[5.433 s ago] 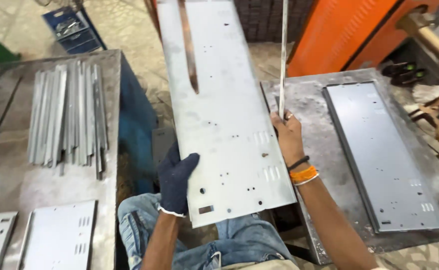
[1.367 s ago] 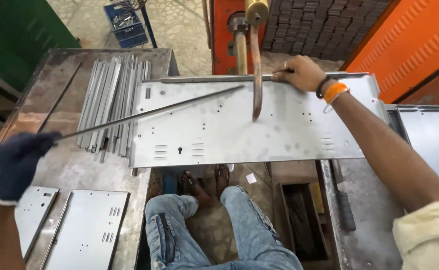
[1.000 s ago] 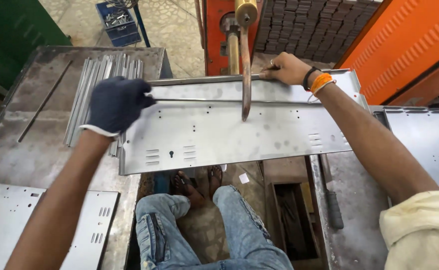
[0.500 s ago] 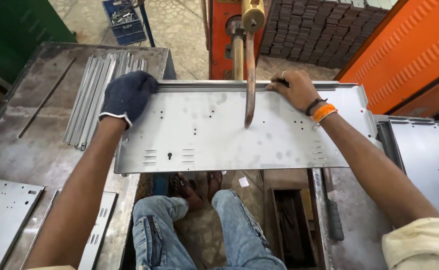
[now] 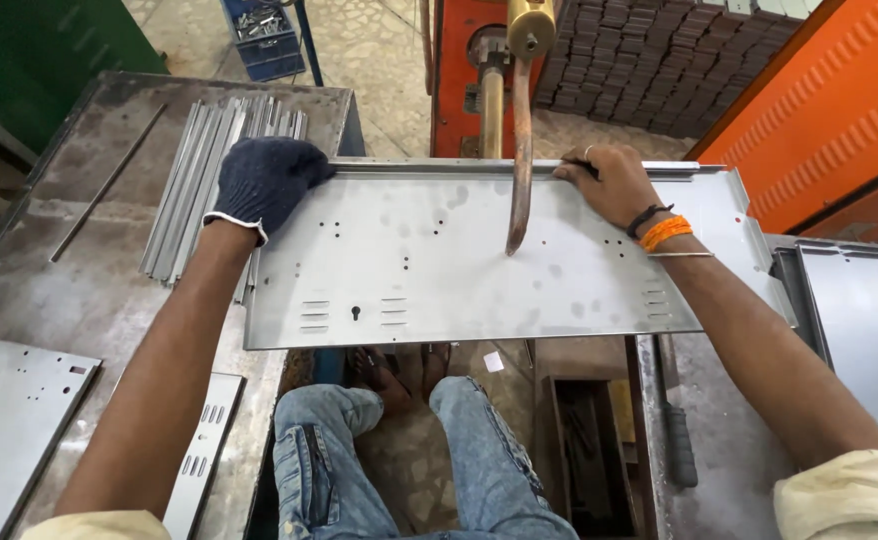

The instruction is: Assembling metal panels by spot welding reinforcement strips onto them using a stationary spot welding machine.

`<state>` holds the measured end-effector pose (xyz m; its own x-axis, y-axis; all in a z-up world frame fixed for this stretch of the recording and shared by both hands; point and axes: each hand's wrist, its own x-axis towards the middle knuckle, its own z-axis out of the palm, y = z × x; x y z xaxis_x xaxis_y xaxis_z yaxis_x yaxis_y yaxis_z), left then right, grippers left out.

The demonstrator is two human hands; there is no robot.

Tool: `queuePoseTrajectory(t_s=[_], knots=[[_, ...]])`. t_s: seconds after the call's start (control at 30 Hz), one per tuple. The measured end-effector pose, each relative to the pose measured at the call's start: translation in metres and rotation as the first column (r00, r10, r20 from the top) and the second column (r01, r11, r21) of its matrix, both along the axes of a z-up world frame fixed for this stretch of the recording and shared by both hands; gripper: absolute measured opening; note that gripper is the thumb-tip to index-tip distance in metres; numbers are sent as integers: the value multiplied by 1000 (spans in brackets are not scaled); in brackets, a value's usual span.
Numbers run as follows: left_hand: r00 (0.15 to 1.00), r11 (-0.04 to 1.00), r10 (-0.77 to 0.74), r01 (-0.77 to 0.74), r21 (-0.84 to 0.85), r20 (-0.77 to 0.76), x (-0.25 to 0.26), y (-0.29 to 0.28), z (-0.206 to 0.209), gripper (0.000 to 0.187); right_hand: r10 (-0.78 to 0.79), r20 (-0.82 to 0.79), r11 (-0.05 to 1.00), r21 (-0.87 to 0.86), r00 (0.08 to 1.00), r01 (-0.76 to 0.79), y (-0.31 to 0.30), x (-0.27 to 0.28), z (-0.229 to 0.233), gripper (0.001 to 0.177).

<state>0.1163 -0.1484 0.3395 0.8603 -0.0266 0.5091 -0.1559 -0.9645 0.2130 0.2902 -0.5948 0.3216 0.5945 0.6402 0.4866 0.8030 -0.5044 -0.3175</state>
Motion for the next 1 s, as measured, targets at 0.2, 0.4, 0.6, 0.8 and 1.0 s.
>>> queuePoseTrajectory(t_s=[0.2, 0.4, 0.6, 0.8, 1.0], knots=[[997, 999, -8, 10, 33, -78, 2, -2, 1, 26, -112, -43, 989, -106, 993, 107, 2, -3, 2, 30], [987, 957, -118, 85, -278, -105, 3, 3, -1, 24, 22, 7, 998, -51, 1000, -21, -1, -1, -3, 28], [976, 915, -159, 89, -394, -149, 7, 7, -4, 26, 36, 22, 998, -59, 999, -34, 1, -2, -1, 28], [985, 931, -124, 73, -358, -122, 5, 4, -5, 24, -4, -7, 991, -134, 1000, 3, 4, -7, 7, 29], [975, 992, 45, -69, -106, -216, -3, -14, 13, 30, 32, 9, 991, -132, 999, -30, 4, -8, 9, 31]])
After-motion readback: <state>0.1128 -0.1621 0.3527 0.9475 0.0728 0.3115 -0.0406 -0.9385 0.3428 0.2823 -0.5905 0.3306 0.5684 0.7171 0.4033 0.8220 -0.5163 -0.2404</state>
